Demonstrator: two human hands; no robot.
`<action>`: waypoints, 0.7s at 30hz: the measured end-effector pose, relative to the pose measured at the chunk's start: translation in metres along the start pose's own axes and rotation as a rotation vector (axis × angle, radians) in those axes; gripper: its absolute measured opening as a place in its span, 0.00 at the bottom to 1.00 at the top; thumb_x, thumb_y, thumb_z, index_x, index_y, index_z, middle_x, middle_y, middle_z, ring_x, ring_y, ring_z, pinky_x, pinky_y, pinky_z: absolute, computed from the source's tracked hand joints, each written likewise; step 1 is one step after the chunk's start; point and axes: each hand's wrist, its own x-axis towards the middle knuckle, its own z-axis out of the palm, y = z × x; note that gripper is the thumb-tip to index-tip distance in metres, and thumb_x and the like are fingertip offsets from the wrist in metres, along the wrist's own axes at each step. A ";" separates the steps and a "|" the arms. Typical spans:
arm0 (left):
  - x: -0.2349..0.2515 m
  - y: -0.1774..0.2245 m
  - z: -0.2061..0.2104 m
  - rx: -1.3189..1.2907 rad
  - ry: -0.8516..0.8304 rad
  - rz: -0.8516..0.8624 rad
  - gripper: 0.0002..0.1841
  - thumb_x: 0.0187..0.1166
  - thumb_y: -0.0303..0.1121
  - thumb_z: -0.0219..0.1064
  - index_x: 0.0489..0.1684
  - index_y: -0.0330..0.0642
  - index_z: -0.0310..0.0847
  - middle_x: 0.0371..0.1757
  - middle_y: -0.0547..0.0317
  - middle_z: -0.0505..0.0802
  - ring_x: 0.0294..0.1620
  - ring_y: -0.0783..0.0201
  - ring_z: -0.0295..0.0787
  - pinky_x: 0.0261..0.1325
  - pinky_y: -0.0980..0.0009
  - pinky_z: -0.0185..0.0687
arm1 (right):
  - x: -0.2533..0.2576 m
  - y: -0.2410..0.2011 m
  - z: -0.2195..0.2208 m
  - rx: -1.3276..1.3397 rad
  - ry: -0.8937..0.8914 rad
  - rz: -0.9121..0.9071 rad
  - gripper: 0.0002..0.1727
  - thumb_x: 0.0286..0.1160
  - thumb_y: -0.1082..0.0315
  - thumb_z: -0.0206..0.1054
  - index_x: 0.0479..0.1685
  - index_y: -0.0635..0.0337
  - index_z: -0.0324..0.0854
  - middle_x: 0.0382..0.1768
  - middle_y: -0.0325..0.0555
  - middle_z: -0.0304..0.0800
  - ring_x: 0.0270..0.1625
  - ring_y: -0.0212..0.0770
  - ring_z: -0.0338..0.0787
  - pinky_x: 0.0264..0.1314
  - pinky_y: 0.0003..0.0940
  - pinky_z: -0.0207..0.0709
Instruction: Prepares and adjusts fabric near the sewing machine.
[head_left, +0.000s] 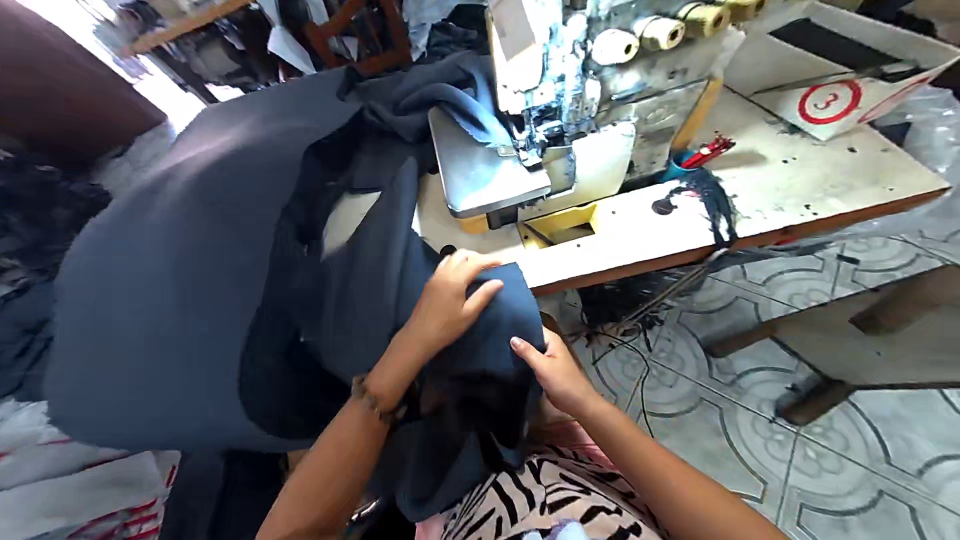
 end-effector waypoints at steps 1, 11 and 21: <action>0.013 -0.003 0.004 -0.014 -0.035 -0.012 0.20 0.85 0.37 0.65 0.71 0.38 0.83 0.63 0.43 0.89 0.64 0.47 0.85 0.69 0.47 0.79 | -0.005 0.002 -0.003 -0.017 0.000 -0.006 0.15 0.84 0.71 0.57 0.62 0.70 0.77 0.49 0.43 0.91 0.52 0.25 0.90 0.61 0.25 0.85; 0.028 -0.020 0.028 0.044 -0.090 0.136 0.11 0.79 0.41 0.70 0.43 0.43 0.91 0.43 0.55 0.90 0.50 0.52 0.85 0.58 0.45 0.74 | 0.032 -0.010 -0.029 -0.133 -0.131 -0.094 0.13 0.88 0.67 0.56 0.53 0.64 0.84 0.40 0.39 0.91 0.44 0.25 0.89 0.53 0.27 0.84; 0.026 -0.019 0.020 -0.104 -0.052 0.137 0.16 0.78 0.41 0.71 0.54 0.38 0.90 0.50 0.54 0.92 0.48 0.65 0.88 0.55 0.67 0.85 | 0.030 -0.017 -0.027 -0.339 -0.047 -0.282 0.13 0.88 0.68 0.55 0.46 0.62 0.87 0.35 0.34 0.89 0.40 0.17 0.86 0.47 0.17 0.79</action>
